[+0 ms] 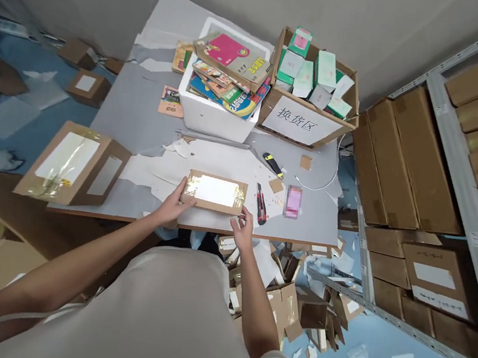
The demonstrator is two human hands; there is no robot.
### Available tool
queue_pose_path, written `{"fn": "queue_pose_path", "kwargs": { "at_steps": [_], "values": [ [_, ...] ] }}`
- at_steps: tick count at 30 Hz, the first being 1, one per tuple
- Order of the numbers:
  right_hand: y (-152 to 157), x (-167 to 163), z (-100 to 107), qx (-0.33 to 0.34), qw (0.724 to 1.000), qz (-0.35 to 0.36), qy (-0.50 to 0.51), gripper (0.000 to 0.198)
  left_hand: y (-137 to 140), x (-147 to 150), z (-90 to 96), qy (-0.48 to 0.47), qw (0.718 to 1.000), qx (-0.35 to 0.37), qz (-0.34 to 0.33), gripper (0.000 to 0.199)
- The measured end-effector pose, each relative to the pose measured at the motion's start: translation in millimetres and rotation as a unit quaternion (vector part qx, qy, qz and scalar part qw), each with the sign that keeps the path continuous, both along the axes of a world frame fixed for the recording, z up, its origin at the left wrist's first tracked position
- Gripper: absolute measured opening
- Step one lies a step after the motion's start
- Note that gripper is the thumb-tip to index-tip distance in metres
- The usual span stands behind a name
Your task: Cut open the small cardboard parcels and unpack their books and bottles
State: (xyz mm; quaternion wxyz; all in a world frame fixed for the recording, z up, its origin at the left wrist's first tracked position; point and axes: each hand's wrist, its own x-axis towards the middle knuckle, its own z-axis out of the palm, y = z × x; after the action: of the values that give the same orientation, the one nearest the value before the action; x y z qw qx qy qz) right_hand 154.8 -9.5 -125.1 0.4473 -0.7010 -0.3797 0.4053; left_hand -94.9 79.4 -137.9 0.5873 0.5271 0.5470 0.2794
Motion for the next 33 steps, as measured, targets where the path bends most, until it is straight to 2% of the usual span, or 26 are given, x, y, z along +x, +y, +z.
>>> {"fn": "queue_pose_path", "kwargs": {
  "at_steps": [2,5,10,17,19,22,27,30,33],
  "values": [
    [0.3,5.4,-6.4,-0.007,0.999,0.021,0.026,0.065,-4.1,-2.5,-11.7,0.024,1.000,0.007,0.003,0.105],
    [4.1,15.4,-16.4,-0.025,0.997,0.048,0.047,0.071,-13.0,-8.8,-25.3,0.034,0.999,-0.014,0.022,0.100],
    [14.4,40.3,-36.5,-0.069,0.991,0.112,0.021,0.076,-21.5,-13.8,-34.9,0.046,0.998,-0.019,0.038,0.101],
    [35.4,44.7,-58.4,-0.129,0.972,0.178,0.077,0.078,-20.6,0.1,-54.4,0.082,0.989,-0.041,0.118,0.074],
    [38.3,42.5,-57.6,-0.118,0.973,0.175,0.090,0.075,-21.5,5.8,-53.7,0.072,0.988,-0.038,0.132,0.074],
    [42.3,45.3,-48.9,-0.075,0.980,0.173,0.061,0.063,-22.9,9.4,-40.7,0.064,0.987,-0.027,0.146,0.071],
    [51.0,51.3,-28.3,-0.048,0.977,0.194,-0.072,0.048,-12.6,9.4,-11.9,0.161,0.980,0.042,0.109,0.059],
    [52.3,43.9,-23.8,-0.065,0.975,0.189,-0.095,0.050,-2.4,11.6,-10.9,0.202,0.975,0.048,0.078,0.059],
    [49.2,34.1,-27.3,-0.080,0.982,0.152,-0.080,0.054,1.1,12.3,-20.3,0.180,0.981,0.038,0.068,0.065]
  ]
}}
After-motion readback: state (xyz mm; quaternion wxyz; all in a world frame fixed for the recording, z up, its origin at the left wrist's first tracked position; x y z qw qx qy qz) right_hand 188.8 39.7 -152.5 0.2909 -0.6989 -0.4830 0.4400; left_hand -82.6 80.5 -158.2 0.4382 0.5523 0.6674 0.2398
